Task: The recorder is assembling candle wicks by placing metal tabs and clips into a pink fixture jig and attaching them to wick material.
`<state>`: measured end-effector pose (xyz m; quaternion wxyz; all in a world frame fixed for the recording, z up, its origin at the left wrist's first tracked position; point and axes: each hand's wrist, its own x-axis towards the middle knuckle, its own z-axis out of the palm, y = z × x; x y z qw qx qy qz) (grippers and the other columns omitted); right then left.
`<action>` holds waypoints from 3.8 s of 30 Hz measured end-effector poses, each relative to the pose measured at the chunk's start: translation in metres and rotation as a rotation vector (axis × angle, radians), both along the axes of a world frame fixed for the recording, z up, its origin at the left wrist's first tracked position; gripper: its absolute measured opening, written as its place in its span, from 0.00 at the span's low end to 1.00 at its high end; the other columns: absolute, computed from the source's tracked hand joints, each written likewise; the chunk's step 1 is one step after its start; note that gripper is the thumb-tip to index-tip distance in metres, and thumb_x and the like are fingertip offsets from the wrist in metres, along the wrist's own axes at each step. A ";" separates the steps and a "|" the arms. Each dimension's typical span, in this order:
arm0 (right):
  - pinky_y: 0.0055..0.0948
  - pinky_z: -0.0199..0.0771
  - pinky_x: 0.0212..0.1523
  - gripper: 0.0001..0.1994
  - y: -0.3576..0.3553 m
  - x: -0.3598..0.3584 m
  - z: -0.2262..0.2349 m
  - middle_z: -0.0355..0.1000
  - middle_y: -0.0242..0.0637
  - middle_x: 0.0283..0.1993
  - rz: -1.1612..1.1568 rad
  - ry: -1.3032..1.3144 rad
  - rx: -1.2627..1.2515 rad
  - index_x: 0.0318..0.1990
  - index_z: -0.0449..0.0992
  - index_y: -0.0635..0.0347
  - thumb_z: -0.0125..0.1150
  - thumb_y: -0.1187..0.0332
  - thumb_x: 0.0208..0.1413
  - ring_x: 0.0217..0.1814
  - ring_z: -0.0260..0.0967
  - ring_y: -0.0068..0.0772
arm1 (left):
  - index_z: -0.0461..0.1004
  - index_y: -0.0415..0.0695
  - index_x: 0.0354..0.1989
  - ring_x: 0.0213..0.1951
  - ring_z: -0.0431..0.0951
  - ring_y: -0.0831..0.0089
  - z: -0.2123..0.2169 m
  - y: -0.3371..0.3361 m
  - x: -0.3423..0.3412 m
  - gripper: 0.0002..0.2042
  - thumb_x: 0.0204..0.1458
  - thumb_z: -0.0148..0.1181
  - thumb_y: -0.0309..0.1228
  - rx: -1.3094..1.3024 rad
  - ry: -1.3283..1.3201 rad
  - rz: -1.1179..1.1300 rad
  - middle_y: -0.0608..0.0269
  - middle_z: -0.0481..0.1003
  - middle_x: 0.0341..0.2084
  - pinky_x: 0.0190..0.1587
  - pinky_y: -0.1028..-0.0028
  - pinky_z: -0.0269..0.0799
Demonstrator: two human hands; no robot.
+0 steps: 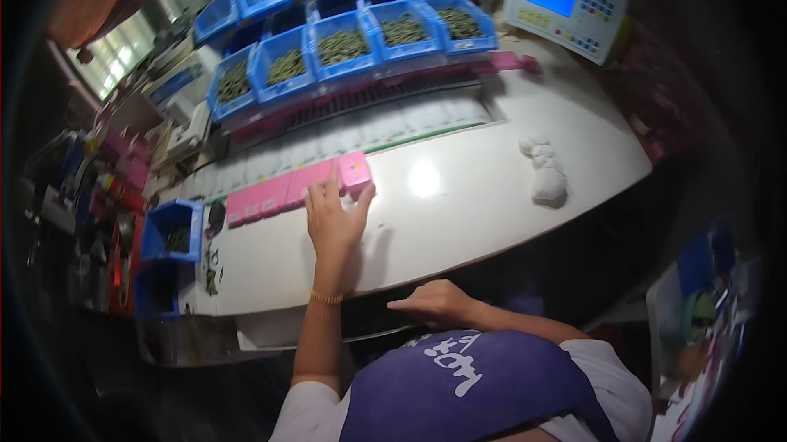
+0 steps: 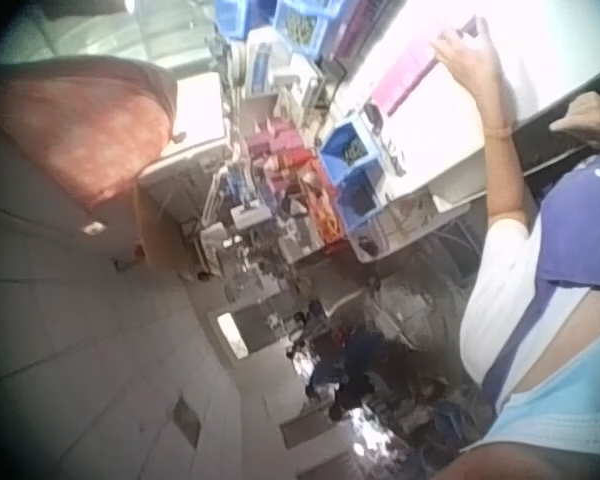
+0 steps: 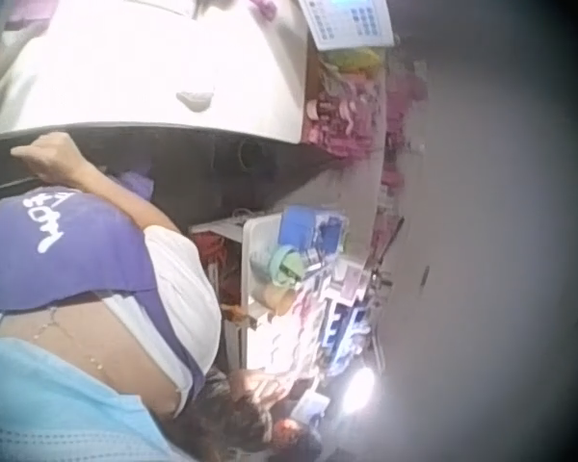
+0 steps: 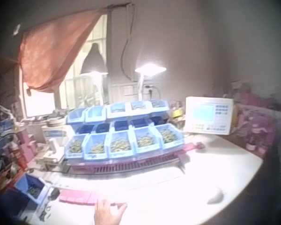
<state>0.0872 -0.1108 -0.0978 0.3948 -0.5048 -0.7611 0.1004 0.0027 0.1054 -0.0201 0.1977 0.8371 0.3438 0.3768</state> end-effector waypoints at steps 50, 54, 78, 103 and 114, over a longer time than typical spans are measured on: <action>0.21 0.75 0.38 0.26 0.027 0.070 0.070 0.74 0.37 0.49 -0.213 0.886 -0.529 0.64 0.70 0.61 0.60 0.74 0.56 0.35 0.72 0.19 | 0.68 0.39 0.57 0.43 0.78 0.56 -0.038 -0.091 -0.002 0.37 0.39 0.78 0.40 -0.206 -0.066 -0.349 0.51 0.75 0.42 0.46 0.62 0.74; 0.19 0.73 0.33 0.22 0.040 0.082 0.088 0.75 0.36 0.35 -0.180 0.916 -0.765 0.56 0.74 0.63 0.59 0.73 0.50 0.28 0.70 0.18 | 0.64 0.38 0.62 0.43 0.77 0.55 -0.039 -0.092 -0.001 0.41 0.40 0.77 0.40 -0.233 -0.018 -0.333 0.49 0.74 0.42 0.46 0.62 0.73; 0.24 0.76 0.37 0.18 0.033 0.095 0.085 0.74 0.36 0.42 -0.109 0.880 -0.729 0.55 0.73 0.59 0.64 0.70 0.57 0.37 0.73 0.20 | 0.65 0.39 0.64 0.54 0.71 0.54 -0.019 -0.065 -0.012 0.35 0.42 0.68 0.30 -0.451 0.074 -0.538 0.49 0.68 0.57 0.59 0.61 0.66; 0.34 0.78 0.40 0.29 0.040 0.049 0.079 0.72 0.49 0.48 -0.203 -0.127 0.091 0.60 0.67 0.73 0.64 0.73 0.48 0.39 0.72 0.44 | 0.74 0.41 0.44 0.36 0.80 0.55 -0.023 -0.083 -0.016 0.21 0.39 0.71 0.26 -0.241 -0.058 -0.202 0.53 0.77 0.35 0.39 0.64 0.76; 0.35 0.76 0.44 0.31 0.038 0.024 0.068 0.69 0.51 0.51 -0.405 -0.051 0.011 0.62 0.65 0.74 0.61 0.73 0.48 0.45 0.69 0.47 | 0.74 0.42 0.43 0.35 0.79 0.54 -0.032 -0.082 -0.016 0.21 0.38 0.71 0.26 -0.237 -0.100 -0.213 0.53 0.76 0.34 0.38 0.63 0.76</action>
